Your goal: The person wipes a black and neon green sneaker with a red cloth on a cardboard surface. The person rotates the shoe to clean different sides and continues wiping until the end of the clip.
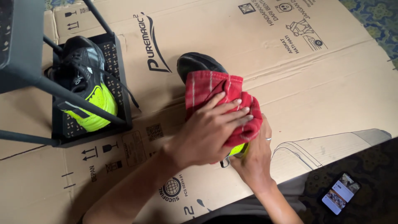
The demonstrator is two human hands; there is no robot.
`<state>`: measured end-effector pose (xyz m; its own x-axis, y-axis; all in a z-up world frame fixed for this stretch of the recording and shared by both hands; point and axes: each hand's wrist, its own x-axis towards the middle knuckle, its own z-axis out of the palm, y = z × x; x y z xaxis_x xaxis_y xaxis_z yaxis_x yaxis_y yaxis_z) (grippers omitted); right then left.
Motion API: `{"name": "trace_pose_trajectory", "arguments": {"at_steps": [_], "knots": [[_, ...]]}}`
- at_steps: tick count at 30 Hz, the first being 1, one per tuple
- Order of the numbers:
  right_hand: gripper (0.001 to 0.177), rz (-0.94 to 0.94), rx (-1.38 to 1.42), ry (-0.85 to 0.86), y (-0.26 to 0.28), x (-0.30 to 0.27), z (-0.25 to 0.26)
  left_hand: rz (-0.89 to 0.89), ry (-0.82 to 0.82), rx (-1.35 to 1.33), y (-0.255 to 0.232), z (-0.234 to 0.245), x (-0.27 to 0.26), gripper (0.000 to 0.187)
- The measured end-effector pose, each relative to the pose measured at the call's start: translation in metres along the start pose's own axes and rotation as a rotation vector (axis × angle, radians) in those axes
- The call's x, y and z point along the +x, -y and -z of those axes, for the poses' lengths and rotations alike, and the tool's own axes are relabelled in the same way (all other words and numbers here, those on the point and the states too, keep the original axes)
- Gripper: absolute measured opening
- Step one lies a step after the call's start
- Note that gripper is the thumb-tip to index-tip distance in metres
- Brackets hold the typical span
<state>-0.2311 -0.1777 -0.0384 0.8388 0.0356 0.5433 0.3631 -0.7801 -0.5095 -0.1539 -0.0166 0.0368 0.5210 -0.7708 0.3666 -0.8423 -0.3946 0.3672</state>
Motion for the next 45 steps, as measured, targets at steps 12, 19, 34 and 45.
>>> {"name": "trace_pose_trajectory", "arguments": {"at_steps": [12,19,34,45], "knots": [[0.114,-0.038,0.015,-0.015,-0.004,0.000,0.006,0.064,-0.100,0.073,0.022,0.003,-0.007,0.033],[0.113,-0.015,-0.032,-0.032,-0.012,0.001,0.006,0.100,-0.180,0.121,0.058,0.010,-0.003,0.043],[0.105,-0.001,-0.005,-0.047,-0.014,0.009,0.012,0.006,-0.067,0.122,0.005,0.008,0.005,0.041],[0.078,0.066,-0.063,-0.062,-0.022,0.003,0.008,-0.126,0.062,-0.053,-0.018,0.005,0.002,0.022]]}}
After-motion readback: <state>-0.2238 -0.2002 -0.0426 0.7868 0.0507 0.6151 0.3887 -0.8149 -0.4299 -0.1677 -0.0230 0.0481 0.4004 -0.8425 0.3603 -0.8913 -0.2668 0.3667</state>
